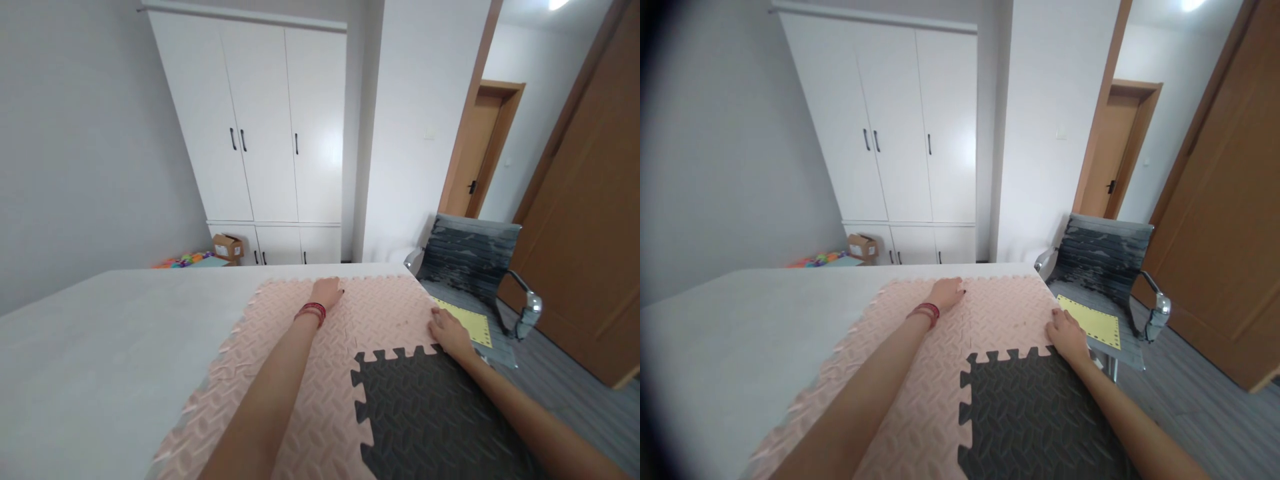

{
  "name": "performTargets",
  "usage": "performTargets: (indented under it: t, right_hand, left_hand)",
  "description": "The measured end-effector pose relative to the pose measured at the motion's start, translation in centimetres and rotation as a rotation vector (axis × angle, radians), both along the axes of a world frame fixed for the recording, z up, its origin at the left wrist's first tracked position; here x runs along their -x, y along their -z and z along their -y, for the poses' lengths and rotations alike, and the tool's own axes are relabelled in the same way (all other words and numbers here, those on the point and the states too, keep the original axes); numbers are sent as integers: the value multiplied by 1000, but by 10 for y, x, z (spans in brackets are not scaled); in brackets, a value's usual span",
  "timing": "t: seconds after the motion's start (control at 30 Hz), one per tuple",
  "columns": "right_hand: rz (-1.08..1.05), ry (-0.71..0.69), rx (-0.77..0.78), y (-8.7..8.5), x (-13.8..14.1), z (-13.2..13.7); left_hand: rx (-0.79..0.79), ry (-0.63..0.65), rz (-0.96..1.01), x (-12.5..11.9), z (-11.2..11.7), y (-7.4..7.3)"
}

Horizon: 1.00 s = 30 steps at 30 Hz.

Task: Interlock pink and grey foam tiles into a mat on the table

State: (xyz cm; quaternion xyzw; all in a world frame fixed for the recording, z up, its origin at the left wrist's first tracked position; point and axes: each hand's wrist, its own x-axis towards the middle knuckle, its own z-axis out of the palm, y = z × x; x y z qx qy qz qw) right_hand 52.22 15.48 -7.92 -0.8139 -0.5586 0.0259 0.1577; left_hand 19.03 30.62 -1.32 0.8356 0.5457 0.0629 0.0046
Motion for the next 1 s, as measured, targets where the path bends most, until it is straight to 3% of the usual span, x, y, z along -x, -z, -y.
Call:
performTargets:
  t: [0.27, 0.5, 0.63, 0.8, 0.9, 1.0]
  right_hand:
    - [-25, -1, -2, 7, -3, -6]
    - [39, 12, 1, 3, 2, -3]
    - [85, 40, -14, -3, 12, 1]
    - [104, 58, -12, -14, 22, 8]
    - [101, 62, -13, -19, 24, 13]
    - [91, 57, -11, -22, 25, 17]
  left_hand:
    - [69, -65, -36, -20, -42, 11]
    - [54, -63, -33, -22, -44, 25]
    - [3, -92, -44, -30, -27, 22]
    - [-47, -100, -45, -36, 15, -1]
    - [-82, -21, -63, -27, 47, -14]
    - [-79, 135, -100, -10, 83, -16]
